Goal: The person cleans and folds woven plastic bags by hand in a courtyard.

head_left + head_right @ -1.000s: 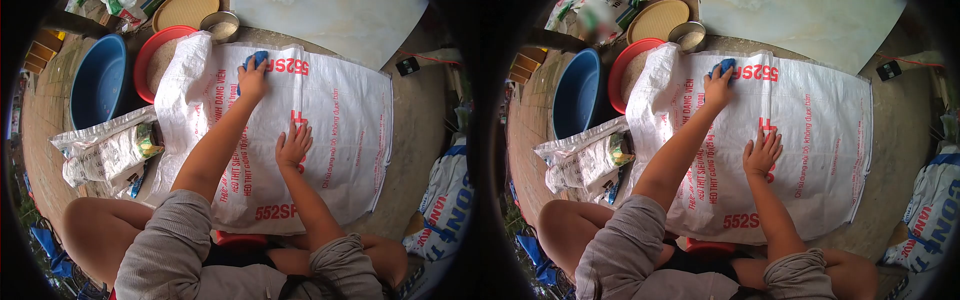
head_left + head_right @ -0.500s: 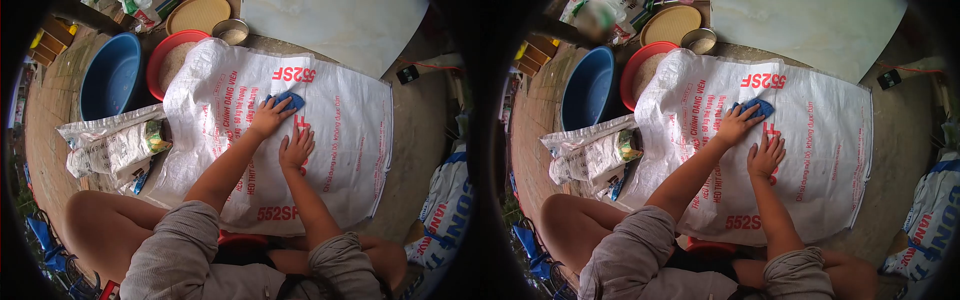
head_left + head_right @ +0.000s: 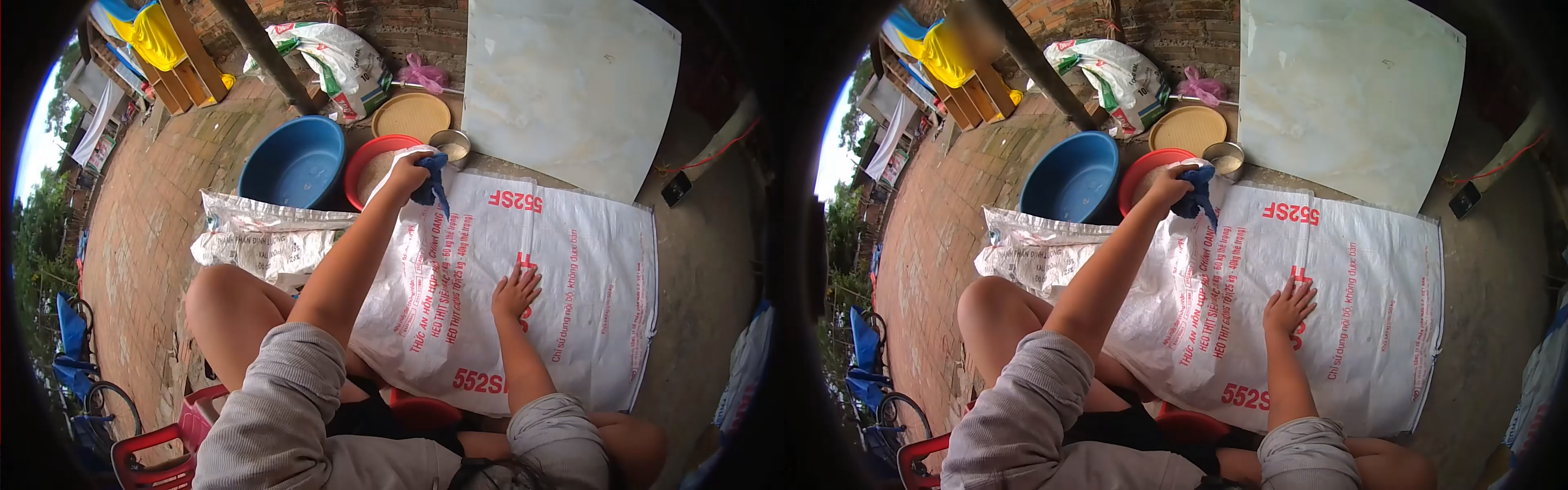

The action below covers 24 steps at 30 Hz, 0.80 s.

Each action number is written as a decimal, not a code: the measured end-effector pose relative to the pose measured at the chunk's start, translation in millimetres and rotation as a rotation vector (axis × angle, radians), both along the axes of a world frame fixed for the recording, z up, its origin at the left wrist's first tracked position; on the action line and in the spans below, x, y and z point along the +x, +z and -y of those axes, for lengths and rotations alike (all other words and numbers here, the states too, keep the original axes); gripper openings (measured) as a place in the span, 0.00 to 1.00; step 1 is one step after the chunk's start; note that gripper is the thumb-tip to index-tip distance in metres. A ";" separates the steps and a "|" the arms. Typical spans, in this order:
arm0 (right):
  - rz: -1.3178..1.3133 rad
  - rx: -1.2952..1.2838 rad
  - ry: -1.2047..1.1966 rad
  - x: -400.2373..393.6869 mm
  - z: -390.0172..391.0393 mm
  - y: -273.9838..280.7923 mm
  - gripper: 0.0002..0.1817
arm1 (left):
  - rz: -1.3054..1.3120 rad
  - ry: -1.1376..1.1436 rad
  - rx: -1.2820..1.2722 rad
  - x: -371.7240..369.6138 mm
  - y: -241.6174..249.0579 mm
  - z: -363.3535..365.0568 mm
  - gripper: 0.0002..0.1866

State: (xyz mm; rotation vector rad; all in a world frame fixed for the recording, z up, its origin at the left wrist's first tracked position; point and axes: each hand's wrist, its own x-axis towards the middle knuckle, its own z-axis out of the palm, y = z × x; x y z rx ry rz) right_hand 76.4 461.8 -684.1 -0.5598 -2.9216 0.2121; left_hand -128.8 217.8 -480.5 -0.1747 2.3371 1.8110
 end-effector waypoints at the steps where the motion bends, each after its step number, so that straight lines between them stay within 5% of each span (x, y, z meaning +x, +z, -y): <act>1: 0.068 0.018 -0.029 1.2 -1.0 -0.5 0.33 | -0.036 -0.015 -0.078 -1.2 25.7 12.3 0.29; 5: 0.228 -0.065 -0.040 -1.7 6.5 11.6 0.38 | -0.334 -0.004 -0.843 -6.5 59.2 87.6 0.29; 10: 0.358 -0.084 0.047 2.1 0.0 20.4 0.45 | -0.171 -0.061 -1.557 22.0 53.5 101.5 0.27; 12: 0.346 -0.082 0.078 7.3 -3.8 19.6 0.46 | -0.270 -0.591 -1.100 8.8 73.7 72.7 0.25; 14: 0.340 -0.075 0.114 12.9 -8.9 21.5 0.46 | -0.134 -0.709 -0.324 92.6 138.1 -5.5 0.28; 17: 0.330 -0.032 0.218 24.8 -13.5 21.2 0.47 | 0.335 -0.969 0.406 223.9 233.0 -69.5 0.32; 19: 0.299 0.032 0.349 35.1 -17.1 15.4 0.48 | 0.605 -1.107 0.627 281.1 265.8 -78.4 0.30; 22: 0.446 0.043 0.357 38.8 -1.3 26.7 0.47 | 0.664 -1.040 0.696 319.7 282.3 -83.1 0.29; 24: 0.548 0.005 0.300 43.9 12.4 30.3 0.46 | 0.641 -1.127 0.497 296.1 324.2 -64.2 0.25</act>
